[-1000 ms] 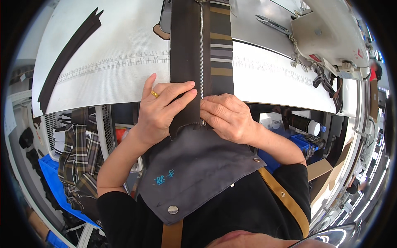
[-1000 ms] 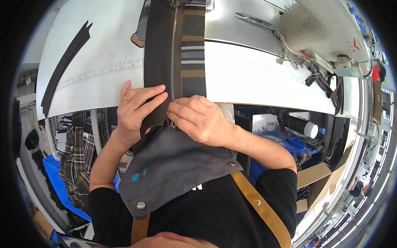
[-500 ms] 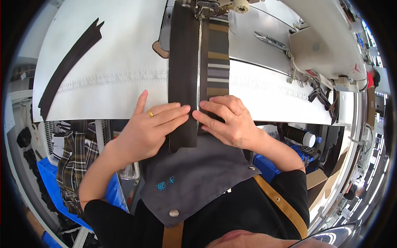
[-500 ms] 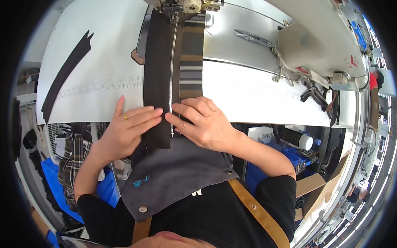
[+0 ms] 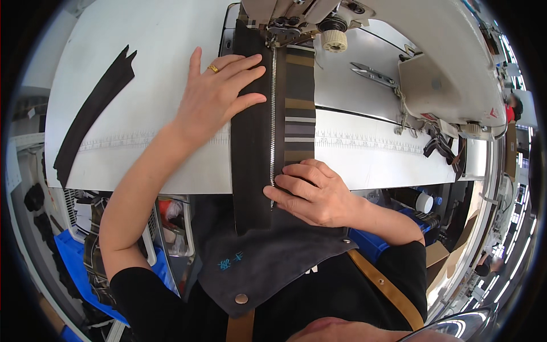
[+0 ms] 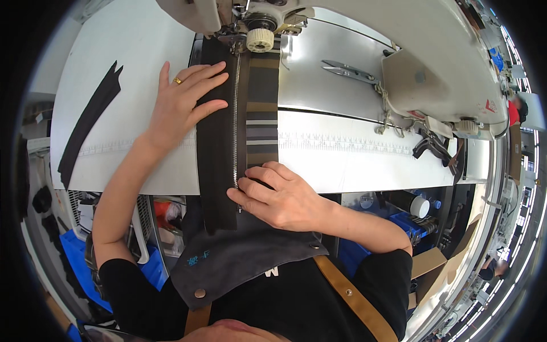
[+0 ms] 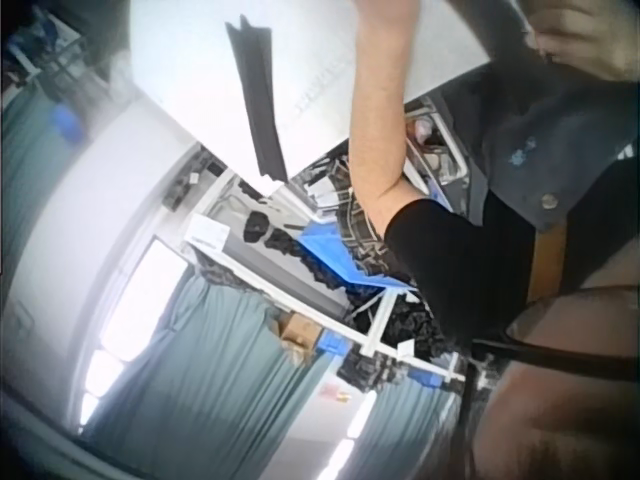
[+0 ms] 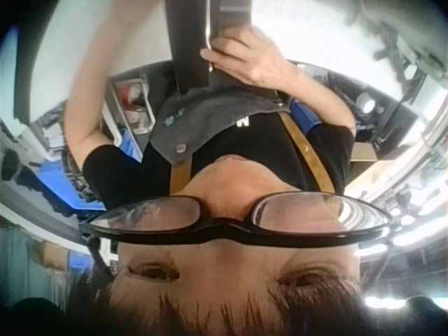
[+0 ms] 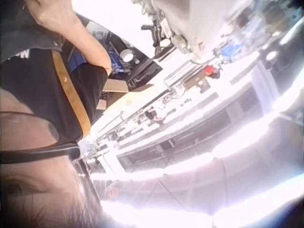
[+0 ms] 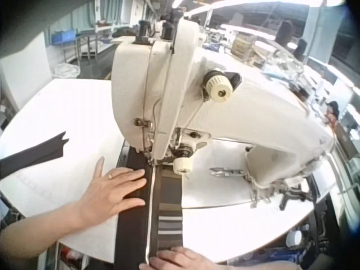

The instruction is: The person uses a sewing machine to attach a zipper to a plaid fabric pouch. They align the zipper with the fabric edge, guide the material under the presser foot, and sew along the zipper teeth. The person repeats this process for multiple pouches, flipping the fabric and adjusting the zipper position as needed.

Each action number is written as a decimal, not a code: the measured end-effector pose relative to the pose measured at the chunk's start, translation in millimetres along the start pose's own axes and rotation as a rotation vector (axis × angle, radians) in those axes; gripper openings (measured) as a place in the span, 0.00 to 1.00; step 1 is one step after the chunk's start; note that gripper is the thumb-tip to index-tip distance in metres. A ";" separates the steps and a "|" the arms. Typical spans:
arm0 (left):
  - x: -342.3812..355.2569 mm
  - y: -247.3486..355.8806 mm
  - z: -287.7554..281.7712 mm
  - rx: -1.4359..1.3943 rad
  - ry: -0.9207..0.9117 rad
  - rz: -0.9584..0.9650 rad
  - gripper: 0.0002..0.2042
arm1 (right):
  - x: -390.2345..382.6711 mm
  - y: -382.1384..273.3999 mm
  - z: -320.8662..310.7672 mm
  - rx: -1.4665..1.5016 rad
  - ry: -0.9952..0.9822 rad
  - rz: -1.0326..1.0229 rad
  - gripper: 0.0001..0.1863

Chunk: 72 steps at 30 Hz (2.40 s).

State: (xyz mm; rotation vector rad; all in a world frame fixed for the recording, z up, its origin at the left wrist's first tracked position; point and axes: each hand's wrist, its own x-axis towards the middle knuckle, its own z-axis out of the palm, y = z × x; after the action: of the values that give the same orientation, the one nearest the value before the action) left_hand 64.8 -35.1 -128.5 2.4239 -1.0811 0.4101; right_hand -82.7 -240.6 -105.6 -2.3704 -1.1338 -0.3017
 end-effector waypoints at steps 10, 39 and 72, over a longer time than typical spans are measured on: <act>13.5 -12.8 -11.9 -0.083 -0.111 0.017 0.20 | -2.2 6.0 2.1 0.042 0.005 -0.029 0.19; 4.2 -4.8 -6.2 0.038 -0.107 0.060 0.20 | 29.3 41.9 -9.7 -0.011 -0.035 0.021 0.23; 14.4 -1.3 -5.0 -0.186 -0.047 0.086 0.19 | 72.0 121.2 -11.4 -0.035 0.071 0.083 0.18</act>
State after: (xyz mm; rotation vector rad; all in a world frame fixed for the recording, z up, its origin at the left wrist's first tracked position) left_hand 74.7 -40.7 -118.2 2.2398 -1.1911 0.2678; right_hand 56.9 -263.1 -108.0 -2.4102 -1.0021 -0.3771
